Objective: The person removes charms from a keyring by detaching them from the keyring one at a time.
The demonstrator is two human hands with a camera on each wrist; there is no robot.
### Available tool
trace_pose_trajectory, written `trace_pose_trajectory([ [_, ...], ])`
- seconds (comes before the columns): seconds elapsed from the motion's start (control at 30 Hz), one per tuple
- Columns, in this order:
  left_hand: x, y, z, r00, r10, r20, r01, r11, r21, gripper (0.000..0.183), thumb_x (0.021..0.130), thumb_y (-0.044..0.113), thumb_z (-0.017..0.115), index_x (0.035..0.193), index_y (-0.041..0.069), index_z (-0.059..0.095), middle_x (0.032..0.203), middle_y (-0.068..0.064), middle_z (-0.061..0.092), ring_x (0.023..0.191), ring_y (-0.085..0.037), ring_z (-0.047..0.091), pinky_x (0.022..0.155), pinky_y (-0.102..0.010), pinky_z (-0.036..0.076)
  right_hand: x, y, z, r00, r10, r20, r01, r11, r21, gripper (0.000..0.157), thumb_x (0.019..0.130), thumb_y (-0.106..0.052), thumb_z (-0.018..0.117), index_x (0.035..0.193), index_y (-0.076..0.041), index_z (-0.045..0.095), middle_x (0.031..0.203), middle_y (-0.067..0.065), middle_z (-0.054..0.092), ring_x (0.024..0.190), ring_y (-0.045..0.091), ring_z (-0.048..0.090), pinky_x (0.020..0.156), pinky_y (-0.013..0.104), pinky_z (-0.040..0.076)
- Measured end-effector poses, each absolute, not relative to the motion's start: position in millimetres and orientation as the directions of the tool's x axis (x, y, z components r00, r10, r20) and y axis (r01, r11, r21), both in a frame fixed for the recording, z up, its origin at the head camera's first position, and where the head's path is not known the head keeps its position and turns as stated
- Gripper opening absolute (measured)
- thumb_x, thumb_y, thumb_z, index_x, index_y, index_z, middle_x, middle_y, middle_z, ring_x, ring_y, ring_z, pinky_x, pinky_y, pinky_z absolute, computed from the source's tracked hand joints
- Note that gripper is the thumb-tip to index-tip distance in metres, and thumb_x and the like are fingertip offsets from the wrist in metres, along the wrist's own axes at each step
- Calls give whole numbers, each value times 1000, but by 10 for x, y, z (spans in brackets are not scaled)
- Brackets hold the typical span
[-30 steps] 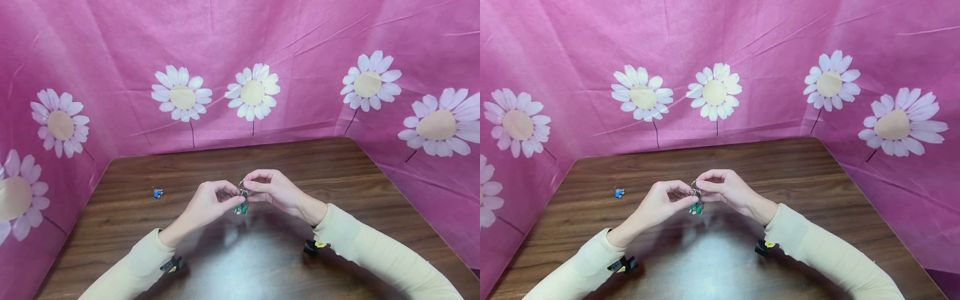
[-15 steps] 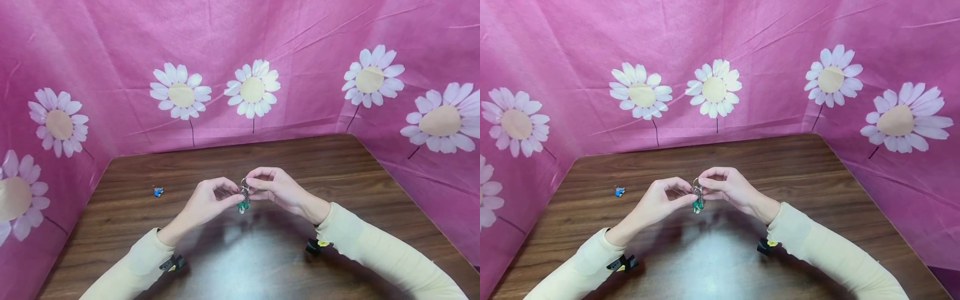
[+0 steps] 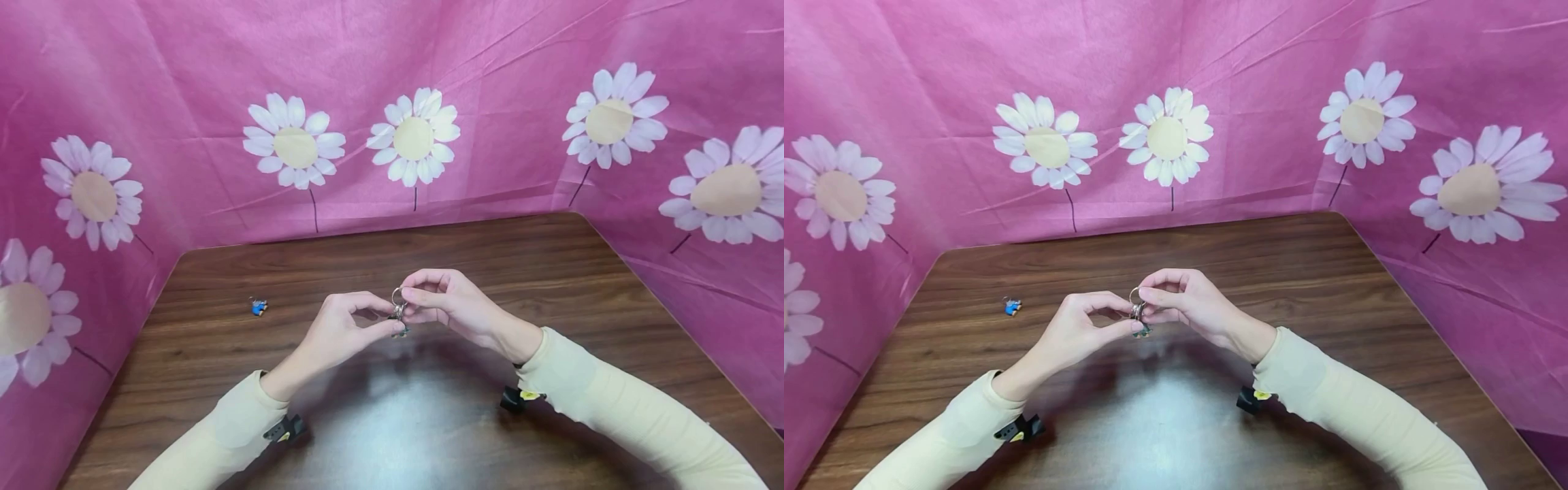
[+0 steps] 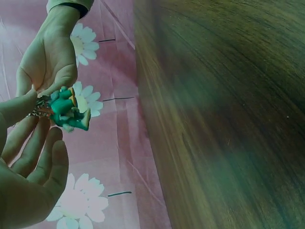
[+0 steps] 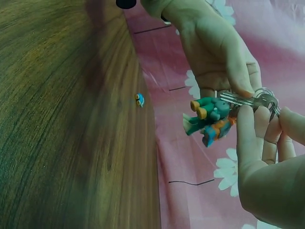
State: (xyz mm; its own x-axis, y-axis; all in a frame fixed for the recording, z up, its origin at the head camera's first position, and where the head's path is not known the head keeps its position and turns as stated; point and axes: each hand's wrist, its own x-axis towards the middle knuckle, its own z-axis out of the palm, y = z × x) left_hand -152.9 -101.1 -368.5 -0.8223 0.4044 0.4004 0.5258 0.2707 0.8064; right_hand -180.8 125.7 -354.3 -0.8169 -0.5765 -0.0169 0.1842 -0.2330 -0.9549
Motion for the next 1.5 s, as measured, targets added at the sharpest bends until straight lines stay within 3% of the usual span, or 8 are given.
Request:
trace_pose_trajectory([
  [0.57, -1535, -1053, -3648, -848, 406, 341, 467, 268, 843, 8, 90, 18, 80, 95, 13, 77, 86, 7, 75, 80, -12, 72, 72, -37, 60, -1850, 1279, -3554, -819, -573, -16, 186, -240, -953, 14, 98, -2, 62, 111, 2, 66, 95, 8, 71, 81, 15, 68, 88, 44, 58],
  [0.77, -1543, -1074, -3635, -848, 392, 357, 477, 272, 836, 8, 90, 18, 80, 96, 16, 76, 89, 9, 75, 87, -11, 71, 83, -42, 58, -1864, 1287, -3557, -822, -570, -16, 183, -238, -954, 12, 99, -3, 62, 109, 0, 68, 97, 8, 72, 85, 16, 70, 86, 41, 59],
  [0.93, -1549, -1074, -3621, -840, 395, 372, 488, 248, 837, 8, 91, 14, 77, 98, 15, 72, 90, 5, 75, 89, -12, 71, 87, -35, 55, -1864, 1285, -3541, -825, -565, -25, 195, -243, -950, 12, 99, -1, 61, 109, 0, 67, 93, 7, 70, 82, 15, 68, 85, 41, 60],
  [1.27, -1554, -1085, -3631, -845, 416, 337, 451, 215, 866, 17, 91, 9, 77, 107, 6, 73, 94, -3, 76, 85, -16, 72, 78, -35, 59, -1860, 1279, -3534, -825, -564, -36, 211, -249, -945, 11, 99, 0, 61, 104, -3, 70, 93, 9, 70, 80, 15, 67, 86, 41, 59],
  [1.5, -1556, -1103, -3592, -858, 439, 265, 384, 209, 899, 20, 92, 9, 75, 111, 5, 76, 99, -2, 77, 86, -16, 74, 73, -33, 61, -1871, 1281, -3543, -824, -566, -32, 208, -248, -946, 11, 99, 0, 61, 103, -5, 70, 93, 9, 71, 80, 15, 67, 86, 42, 59],
])
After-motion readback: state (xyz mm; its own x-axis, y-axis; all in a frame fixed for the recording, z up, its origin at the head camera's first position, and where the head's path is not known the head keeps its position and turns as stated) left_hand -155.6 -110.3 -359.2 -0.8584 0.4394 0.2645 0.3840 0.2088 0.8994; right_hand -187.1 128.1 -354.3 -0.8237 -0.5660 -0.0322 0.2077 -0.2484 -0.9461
